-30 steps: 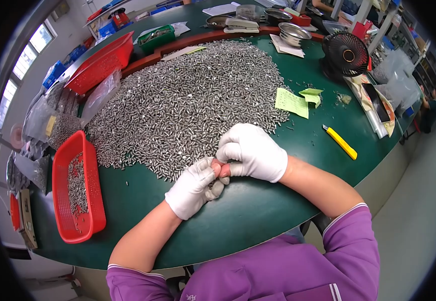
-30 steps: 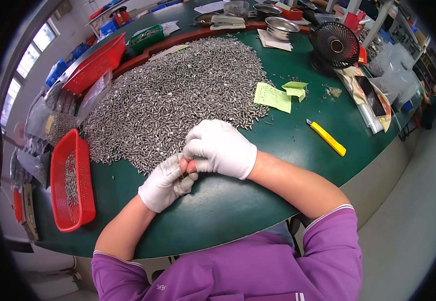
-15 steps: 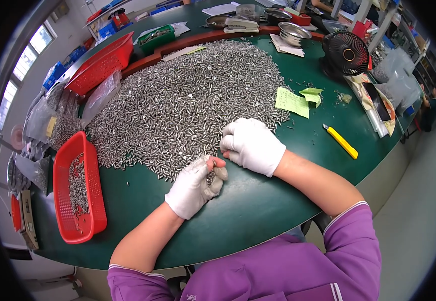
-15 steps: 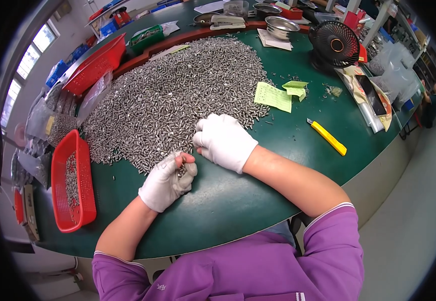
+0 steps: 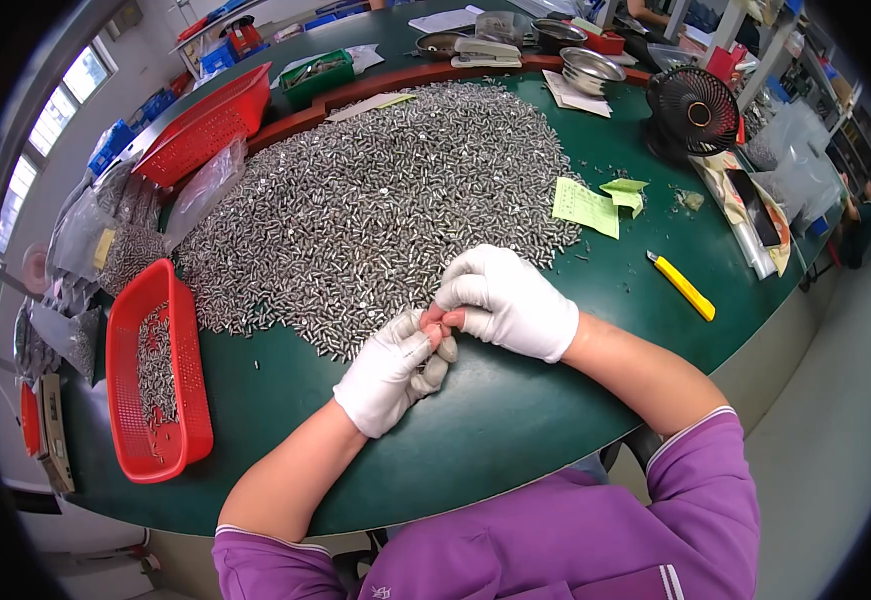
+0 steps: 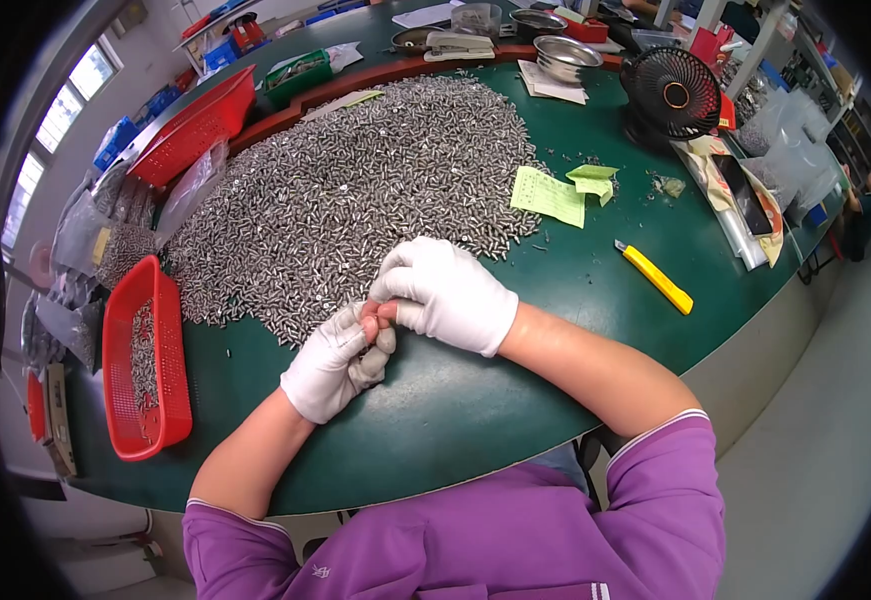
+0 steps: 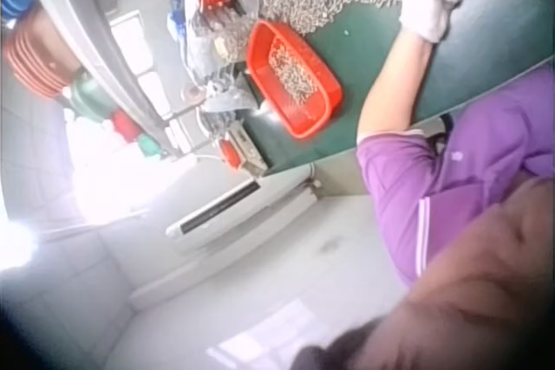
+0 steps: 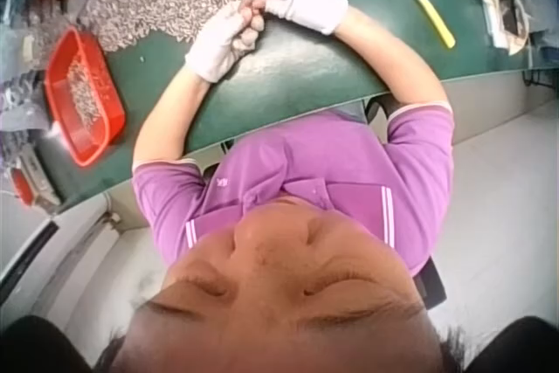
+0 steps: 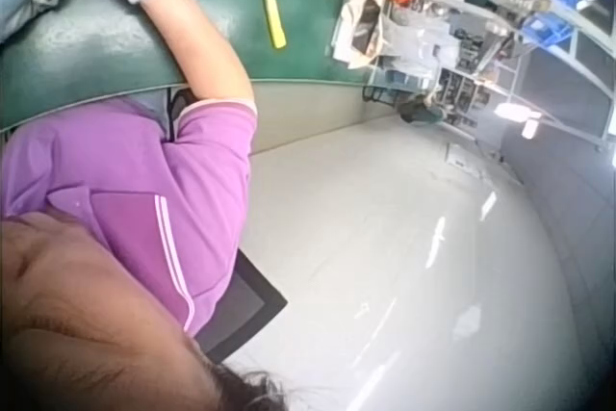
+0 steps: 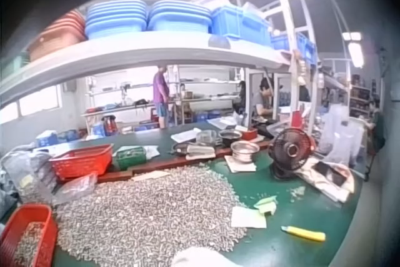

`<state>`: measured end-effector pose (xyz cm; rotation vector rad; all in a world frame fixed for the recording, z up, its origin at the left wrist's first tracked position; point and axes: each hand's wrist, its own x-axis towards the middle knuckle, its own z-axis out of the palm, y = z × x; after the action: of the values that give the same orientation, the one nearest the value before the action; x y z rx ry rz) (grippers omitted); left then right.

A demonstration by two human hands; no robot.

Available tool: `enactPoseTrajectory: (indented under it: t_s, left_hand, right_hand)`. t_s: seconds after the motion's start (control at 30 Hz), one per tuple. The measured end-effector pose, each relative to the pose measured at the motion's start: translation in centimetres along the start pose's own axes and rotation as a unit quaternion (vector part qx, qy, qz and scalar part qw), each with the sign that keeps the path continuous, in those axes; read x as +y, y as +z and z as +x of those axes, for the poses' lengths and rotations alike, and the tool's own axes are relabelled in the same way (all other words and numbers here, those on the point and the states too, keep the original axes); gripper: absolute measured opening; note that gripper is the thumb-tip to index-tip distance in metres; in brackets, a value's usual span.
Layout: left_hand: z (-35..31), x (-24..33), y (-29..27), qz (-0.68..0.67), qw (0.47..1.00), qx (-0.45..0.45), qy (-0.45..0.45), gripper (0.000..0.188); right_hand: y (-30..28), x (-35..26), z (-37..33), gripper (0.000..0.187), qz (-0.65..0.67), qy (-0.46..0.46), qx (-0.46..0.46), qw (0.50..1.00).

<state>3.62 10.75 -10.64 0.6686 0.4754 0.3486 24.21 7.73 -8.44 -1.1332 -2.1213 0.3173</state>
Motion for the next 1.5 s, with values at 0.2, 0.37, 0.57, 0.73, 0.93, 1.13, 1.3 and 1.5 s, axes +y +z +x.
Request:
enactPoseTrajectory:
  t_s: [0.2,0.37,0.57,0.73,0.93,1.13,1.3,1.5]
  left_hand:
    - [-0.1,-0.3,0.1,0.003,0.998,0.064,0.003,0.021]
    - [-0.3,0.0,0.2,0.002,0.999,0.046,0.014,0.032]
    - [-0.2,-0.3,0.2,-0.017,0.997,0.061,0.041,0.029]
    - [0.2,-0.5,0.3,0.004,0.998,0.041,0.038,0.017]
    - [0.0,-0.1,0.8,0.029,0.998,0.052,0.014,0.015]
    - [-0.1,-0.2,1.2,0.021,0.993,0.111,0.018,0.019]
    - [-0.2,0.0,1.1,0.019,0.993,0.116,0.015,0.027]
    - [-0.2,-0.1,0.9,0.008,0.996,0.074,0.042,0.027]
  right_hand:
    - [0.5,1.1,0.0,0.022,-0.154,0.050,-0.038,0.986]
    - [0.5,1.1,-0.1,0.016,-0.194,0.018,-0.034,0.980]
    - [0.2,1.1,-0.2,0.008,-0.177,0.062,-0.053,0.981]
    - [0.1,0.6,-0.3,0.013,0.004,0.068,-0.011,0.998]
    - [0.3,-0.2,-0.1,0.015,0.040,0.019,-0.014,0.999]
    - [-0.1,0.6,-0.2,0.011,-0.105,0.061,0.007,0.993]
    - [0.2,1.1,-0.3,0.011,-0.162,0.053,-0.034,0.985]
    - [0.4,1.1,0.1,0.010,-0.188,0.069,-0.020,0.980]
